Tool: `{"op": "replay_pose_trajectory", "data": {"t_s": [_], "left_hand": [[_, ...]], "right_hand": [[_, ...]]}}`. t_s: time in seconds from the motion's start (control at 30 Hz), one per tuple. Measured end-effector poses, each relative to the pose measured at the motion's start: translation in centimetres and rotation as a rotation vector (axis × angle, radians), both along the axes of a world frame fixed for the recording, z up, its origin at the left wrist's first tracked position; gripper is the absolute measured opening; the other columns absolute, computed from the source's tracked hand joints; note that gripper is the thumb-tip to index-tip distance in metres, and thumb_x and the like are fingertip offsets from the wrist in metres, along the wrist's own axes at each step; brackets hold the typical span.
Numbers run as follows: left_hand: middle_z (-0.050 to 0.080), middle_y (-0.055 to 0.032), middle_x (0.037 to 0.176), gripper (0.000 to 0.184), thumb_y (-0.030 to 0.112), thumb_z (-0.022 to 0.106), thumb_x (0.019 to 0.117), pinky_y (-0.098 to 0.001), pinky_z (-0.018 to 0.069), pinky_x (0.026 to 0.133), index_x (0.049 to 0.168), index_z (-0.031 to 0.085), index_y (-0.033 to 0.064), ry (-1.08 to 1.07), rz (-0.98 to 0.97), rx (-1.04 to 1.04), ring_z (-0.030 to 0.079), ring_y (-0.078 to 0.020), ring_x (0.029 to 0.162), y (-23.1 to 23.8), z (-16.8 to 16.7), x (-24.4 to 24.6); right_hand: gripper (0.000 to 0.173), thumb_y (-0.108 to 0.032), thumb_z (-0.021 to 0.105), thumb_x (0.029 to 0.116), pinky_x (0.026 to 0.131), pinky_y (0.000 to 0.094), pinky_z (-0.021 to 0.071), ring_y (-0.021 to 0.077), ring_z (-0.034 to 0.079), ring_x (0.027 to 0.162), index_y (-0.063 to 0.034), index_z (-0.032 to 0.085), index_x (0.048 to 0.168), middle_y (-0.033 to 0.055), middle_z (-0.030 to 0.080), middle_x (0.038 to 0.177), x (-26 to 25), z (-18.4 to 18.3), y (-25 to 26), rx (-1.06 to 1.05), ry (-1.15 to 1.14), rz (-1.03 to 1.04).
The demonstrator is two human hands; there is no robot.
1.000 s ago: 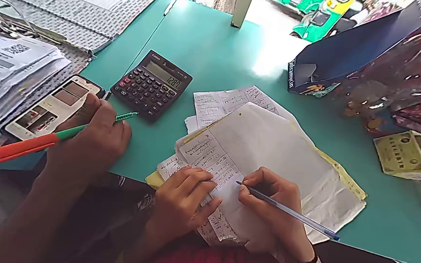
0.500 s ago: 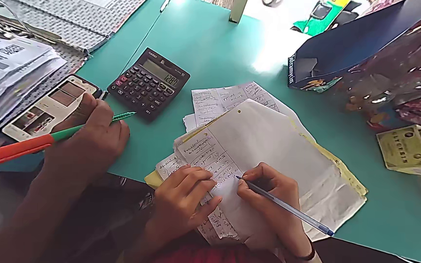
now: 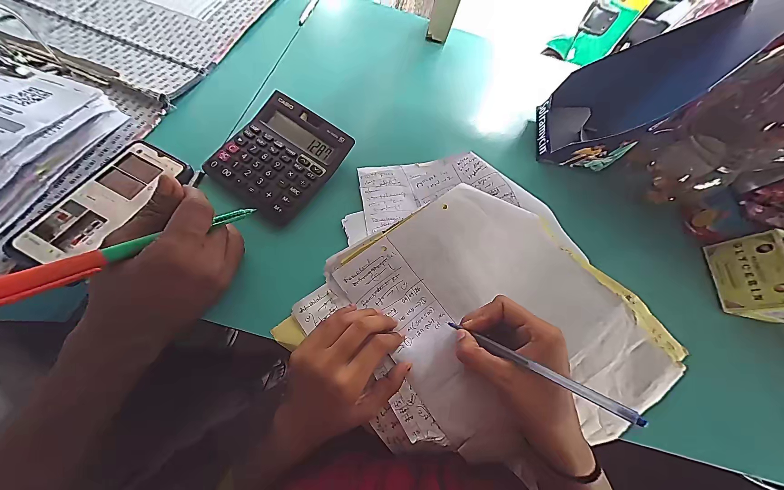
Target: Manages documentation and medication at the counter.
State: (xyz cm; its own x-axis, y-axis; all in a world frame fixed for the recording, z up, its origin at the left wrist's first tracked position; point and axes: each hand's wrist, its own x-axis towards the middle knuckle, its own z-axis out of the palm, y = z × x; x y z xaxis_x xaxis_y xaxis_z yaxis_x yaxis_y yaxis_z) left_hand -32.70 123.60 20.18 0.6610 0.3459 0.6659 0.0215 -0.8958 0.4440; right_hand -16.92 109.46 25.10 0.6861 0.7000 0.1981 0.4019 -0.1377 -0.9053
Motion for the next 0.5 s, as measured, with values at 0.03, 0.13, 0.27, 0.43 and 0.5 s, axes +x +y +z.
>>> {"op": "replay_pose_trajectory", "data": {"t_s": [0.03,0.13,0.27,0.43,0.5], "left_hand": [[0.075,-0.0039,0.107,0.029,0.036,0.056,0.1014,-0.0305,0.0493,0.103,0.099,0.074,0.0139,-0.004,-0.001,-0.002,0.068,-0.0154,0.111,0.0,0.0,0.0],[0.076,-0.0049,0.107,0.028,0.029,0.052,0.1013,-0.031,0.0498,0.103,0.099,0.075,0.0132,-0.011,0.003,-0.009,0.068,-0.0166,0.11,-0.1,0.0,0.0],[0.076,-0.0048,0.108,0.03,0.027,0.048,0.1005,-0.031,0.0501,0.101,0.103,0.073,0.0121,0.012,0.006,0.001,0.069,-0.0165,0.109,-0.1,0.1,0.1],[0.076,-0.0066,0.105,0.032,0.034,0.052,0.0987,-0.0305,0.0502,0.1,0.111,0.066,0.008,-0.003,0.025,-0.023,0.069,-0.0165,0.107,-0.1,0.2,0.0],[0.076,-0.0062,0.104,0.033,0.036,0.053,0.0985,-0.0301,0.0499,0.101,0.111,0.067,0.0081,-0.005,0.032,-0.019,0.069,-0.0161,0.107,-0.2,0.2,0.0]], "right_hand": [[0.008,-0.012,0.07,0.0772,0.053,0.0086,0.0495,-0.0088,0.059,0.06,-0.0118,0.065,0.084,-0.0123,0.066,0.073,0.0,0.1,-0.2,-0.006,0.0,0.025],[0.01,-0.012,0.071,0.0769,0.054,0.0073,0.0479,-0.0098,0.058,0.061,-0.0081,0.066,0.084,-0.0097,0.066,0.073,-1.0,0.1,-0.6,-0.01,-0.011,0.149],[0.011,-0.009,0.072,0.0762,0.052,0.0073,0.0484,-0.0083,0.058,0.06,-0.0067,0.064,0.084,-0.0058,0.066,0.074,-2.9,-0.1,-0.6,-0.001,0.003,0.254],[0.01,-0.009,0.071,0.0746,0.053,0.0069,0.0487,-0.0093,0.058,0.06,-0.0078,0.065,0.081,-0.0074,0.066,0.072,-3.1,0.2,-0.4,-0.004,-0.03,0.165],[0.012,-0.009,0.071,0.0747,0.052,0.007,0.0482,-0.0093,0.058,0.059,-0.0081,0.064,0.084,-0.0081,0.065,0.071,-3.1,0.2,-0.3,-0.017,-0.029,0.175]]}}
